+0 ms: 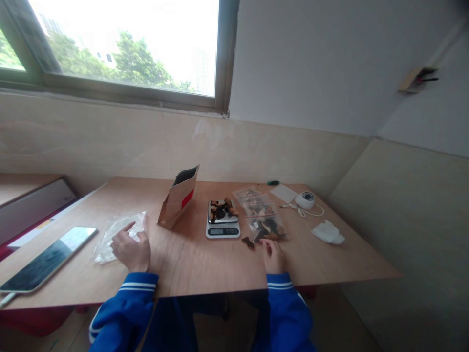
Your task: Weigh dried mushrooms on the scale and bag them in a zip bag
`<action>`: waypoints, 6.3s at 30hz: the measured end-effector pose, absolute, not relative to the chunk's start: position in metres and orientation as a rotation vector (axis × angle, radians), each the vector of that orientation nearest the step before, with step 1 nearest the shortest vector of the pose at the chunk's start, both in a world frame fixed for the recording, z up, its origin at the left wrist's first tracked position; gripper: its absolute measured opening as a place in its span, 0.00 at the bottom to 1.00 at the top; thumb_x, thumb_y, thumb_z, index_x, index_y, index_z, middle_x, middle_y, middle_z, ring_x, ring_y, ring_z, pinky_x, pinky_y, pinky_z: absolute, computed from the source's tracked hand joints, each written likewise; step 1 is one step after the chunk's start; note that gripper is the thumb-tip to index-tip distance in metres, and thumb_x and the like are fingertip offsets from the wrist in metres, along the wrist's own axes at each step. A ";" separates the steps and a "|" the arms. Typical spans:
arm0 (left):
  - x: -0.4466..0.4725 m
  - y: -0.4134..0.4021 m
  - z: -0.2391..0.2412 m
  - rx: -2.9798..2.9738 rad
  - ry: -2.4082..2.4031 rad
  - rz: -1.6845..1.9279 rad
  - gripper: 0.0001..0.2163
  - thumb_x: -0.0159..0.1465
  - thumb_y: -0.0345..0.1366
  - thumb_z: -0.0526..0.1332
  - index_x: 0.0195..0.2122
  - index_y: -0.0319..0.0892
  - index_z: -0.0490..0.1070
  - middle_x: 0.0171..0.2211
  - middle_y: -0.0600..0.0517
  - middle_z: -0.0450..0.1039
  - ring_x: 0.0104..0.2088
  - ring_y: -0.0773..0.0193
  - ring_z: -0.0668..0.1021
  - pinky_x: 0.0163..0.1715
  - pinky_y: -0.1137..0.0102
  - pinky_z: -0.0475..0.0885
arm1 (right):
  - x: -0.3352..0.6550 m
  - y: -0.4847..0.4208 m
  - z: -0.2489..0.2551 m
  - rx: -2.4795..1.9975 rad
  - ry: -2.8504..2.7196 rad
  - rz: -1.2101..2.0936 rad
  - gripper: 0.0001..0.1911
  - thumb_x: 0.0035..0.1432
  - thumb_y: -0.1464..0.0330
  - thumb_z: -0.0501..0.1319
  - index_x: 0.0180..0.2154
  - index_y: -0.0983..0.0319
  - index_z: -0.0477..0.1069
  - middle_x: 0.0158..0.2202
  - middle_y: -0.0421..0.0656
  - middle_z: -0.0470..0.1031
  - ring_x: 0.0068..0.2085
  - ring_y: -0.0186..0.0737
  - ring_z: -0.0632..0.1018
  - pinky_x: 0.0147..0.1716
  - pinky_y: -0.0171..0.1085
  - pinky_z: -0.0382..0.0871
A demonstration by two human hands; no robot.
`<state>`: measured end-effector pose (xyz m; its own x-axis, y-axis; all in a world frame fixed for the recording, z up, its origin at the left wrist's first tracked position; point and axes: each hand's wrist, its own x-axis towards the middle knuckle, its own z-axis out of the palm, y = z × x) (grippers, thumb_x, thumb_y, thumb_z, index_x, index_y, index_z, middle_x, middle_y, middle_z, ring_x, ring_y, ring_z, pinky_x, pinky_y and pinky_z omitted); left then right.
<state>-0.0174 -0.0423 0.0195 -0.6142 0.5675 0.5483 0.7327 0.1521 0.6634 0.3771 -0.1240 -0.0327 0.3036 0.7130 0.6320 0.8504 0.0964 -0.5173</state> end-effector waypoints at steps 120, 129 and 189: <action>0.080 -0.048 0.012 -1.932 -1.226 -1.815 0.07 0.63 0.34 0.55 0.27 0.43 0.62 0.32 0.51 0.65 0.33 0.65 0.72 0.32 0.68 0.72 | 0.272 -0.043 0.115 -1.193 -1.743 0.421 0.15 0.55 0.63 0.61 0.45 0.58 0.72 0.43 0.43 0.76 0.43 0.42 0.74 0.45 0.41 0.67; 0.082 -0.038 0.001 -1.787 -1.219 -2.095 0.07 0.66 0.38 0.49 0.32 0.43 0.60 0.38 0.48 0.66 0.38 0.63 0.73 0.36 0.64 0.72 | 0.265 -0.020 0.096 -1.234 -1.834 0.389 0.16 0.62 0.64 0.52 0.49 0.58 0.71 0.50 0.47 0.70 0.52 0.42 0.70 0.50 0.42 0.65; 0.084 -0.035 -0.003 -1.805 -1.368 -2.100 0.08 0.66 0.38 0.48 0.32 0.42 0.60 0.37 0.49 0.64 0.37 0.64 0.72 0.36 0.65 0.72 | 0.271 0.022 0.044 -1.612 -2.068 0.169 0.29 0.55 0.59 0.61 0.57 0.55 0.62 0.63 0.51 0.54 0.64 0.54 0.53 0.58 0.53 0.51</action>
<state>0.0843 -0.0346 -0.0034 -0.3160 0.4814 0.8176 0.5532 -0.6065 0.5710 0.2715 0.0217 0.0441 -0.1668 0.9349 0.3133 0.8717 0.2883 -0.3963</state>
